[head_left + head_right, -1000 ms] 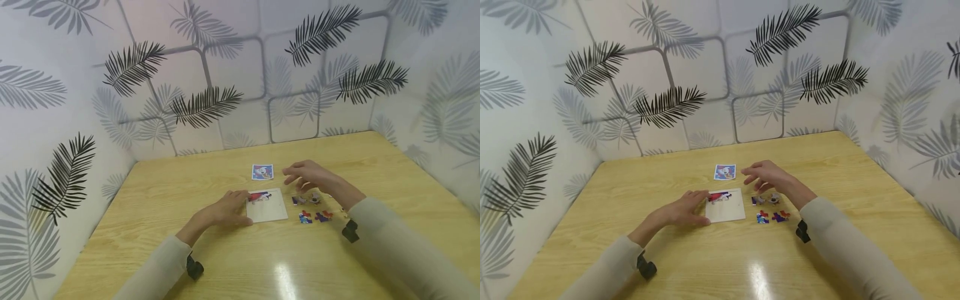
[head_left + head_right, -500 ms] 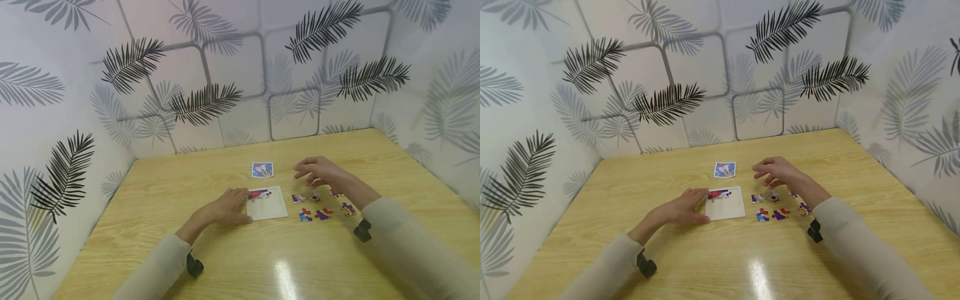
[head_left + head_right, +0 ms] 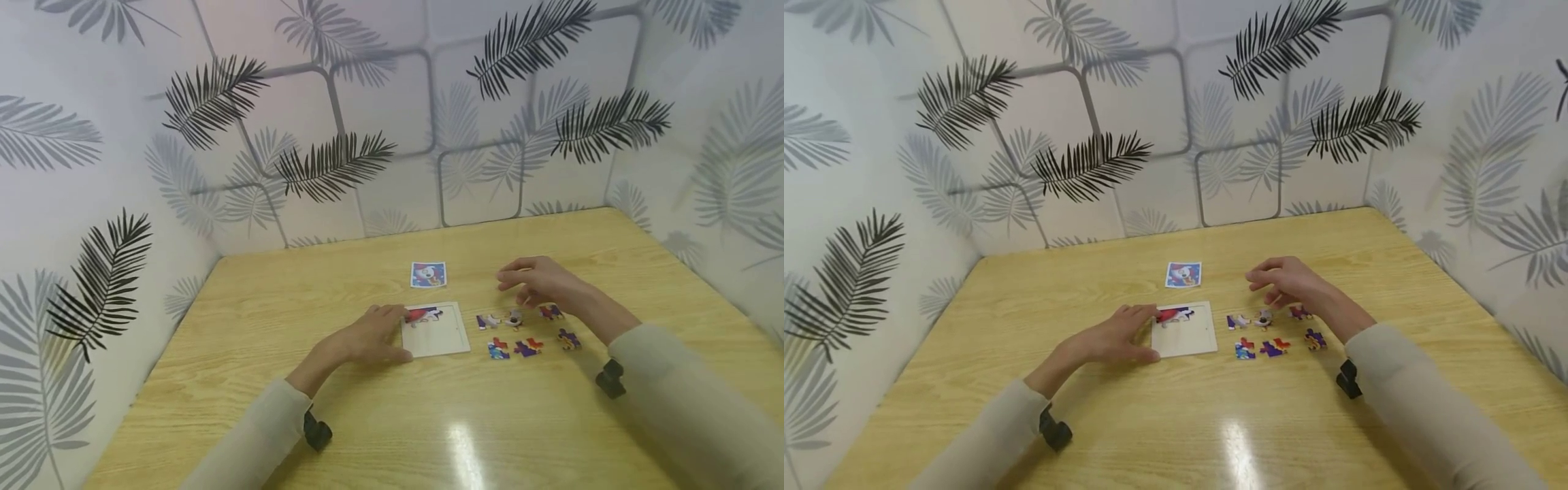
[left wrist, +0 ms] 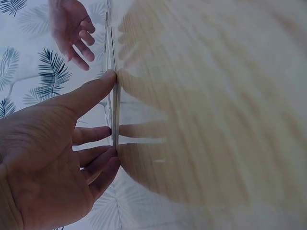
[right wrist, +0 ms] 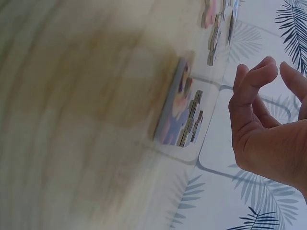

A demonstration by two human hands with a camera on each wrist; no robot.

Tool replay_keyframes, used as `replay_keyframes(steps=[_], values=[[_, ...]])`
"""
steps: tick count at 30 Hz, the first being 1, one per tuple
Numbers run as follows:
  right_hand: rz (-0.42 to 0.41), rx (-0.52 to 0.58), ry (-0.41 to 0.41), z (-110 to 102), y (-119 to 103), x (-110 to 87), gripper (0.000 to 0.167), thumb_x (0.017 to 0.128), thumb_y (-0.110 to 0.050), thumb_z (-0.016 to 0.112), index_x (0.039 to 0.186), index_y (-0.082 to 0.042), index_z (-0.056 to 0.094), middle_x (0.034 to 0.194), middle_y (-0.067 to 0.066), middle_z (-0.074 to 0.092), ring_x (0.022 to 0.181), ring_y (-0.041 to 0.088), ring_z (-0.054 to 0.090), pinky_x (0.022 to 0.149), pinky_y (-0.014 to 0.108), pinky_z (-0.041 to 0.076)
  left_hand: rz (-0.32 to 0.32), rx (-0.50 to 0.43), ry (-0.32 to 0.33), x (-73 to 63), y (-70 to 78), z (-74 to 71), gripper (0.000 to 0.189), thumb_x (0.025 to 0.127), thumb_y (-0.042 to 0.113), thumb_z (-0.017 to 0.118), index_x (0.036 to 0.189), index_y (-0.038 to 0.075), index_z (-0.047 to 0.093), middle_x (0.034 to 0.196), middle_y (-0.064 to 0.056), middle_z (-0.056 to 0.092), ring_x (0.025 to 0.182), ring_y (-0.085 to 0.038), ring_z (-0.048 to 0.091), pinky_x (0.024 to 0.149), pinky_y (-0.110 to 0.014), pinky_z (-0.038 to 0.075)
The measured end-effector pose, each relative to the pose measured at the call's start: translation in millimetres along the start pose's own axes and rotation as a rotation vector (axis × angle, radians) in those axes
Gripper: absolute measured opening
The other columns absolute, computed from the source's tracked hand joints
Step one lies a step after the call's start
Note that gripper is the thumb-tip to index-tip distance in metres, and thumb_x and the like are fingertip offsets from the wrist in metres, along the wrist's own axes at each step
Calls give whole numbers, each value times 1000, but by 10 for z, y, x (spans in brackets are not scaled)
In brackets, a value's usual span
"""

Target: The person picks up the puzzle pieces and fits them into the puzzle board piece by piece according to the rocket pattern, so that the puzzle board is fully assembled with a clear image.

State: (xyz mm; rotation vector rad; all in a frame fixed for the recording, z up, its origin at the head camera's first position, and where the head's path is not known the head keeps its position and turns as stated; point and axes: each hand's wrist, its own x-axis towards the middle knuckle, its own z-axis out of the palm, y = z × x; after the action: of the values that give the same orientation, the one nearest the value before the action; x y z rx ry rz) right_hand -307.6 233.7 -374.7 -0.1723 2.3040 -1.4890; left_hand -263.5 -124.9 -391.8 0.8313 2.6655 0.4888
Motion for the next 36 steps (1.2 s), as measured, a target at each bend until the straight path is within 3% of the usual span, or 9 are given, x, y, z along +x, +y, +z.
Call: replay_keyframes(steps=[12, 21, 27, 30, 33, 36], values=[[10, -30, 48, -142, 123, -60, 62, 98, -39, 63, 145, -3, 46, 130, 20, 56, 65, 14, 58, 62, 33, 52, -13, -10, -5, -12, -17, 4, 79, 90, 44, 72, 152, 12, 35, 160, -12, 35, 140, -31, 36, 117, -48, 33], [21, -48, 82, -225, 167, -96, 63, 96, -35, 66, 146, -2, 45, 103, 6, 65, 64, 12, 60, 62, 29, 51, 0, -12, 5, -16, -15, -20, 78, 90, 41, 73, 151, 11, 36, 159, -14, 36, 139, -32, 36, 117, -48, 33], [24, -73, 90, -288, 218, -100, 65, 98, -36, 64, 148, -2, 41, 88, 1, 62, 65, 11, 57, 61, 28, 49, -4, -5, 7, -11, -11, -19, 78, 90, 41, 73, 151, 12, 36, 159, -13, 36, 140, -33, 36, 117, -48, 33], [30, -81, 97, -320, 250, -105, 64, 97, -35, 65, 148, -2, 41, 96, 3, 64, 66, 10, 56, 61, 28, 50, -2, -3, 8, -9, -9, -20, 78, 90, 41, 73, 151, 11, 36, 159, -14, 36, 140, -33, 36, 117, -48, 33], [40, -90, 111, -341, 272, -123, 64, 97, -33, 66, 147, -1, 42, 117, 14, 66, 69, 10, 57, 63, 30, 51, -2, -1, 8, -10, -4, -21, 78, 90, 41, 73, 151, 11, 36, 159, -14, 36, 140, -32, 36, 118, -48, 32], [44, -101, 115, -363, 288, -147, 64, 97, -31, 66, 147, 0, 41, 138, 24, 57, 71, 10, 58, 66, 30, 53, -5, -4, 5, -18, 4, -21, 79, 90, 41, 73, 152, 10, 36, 159, -13, 36, 140, -32, 36, 118, -47, 32]])
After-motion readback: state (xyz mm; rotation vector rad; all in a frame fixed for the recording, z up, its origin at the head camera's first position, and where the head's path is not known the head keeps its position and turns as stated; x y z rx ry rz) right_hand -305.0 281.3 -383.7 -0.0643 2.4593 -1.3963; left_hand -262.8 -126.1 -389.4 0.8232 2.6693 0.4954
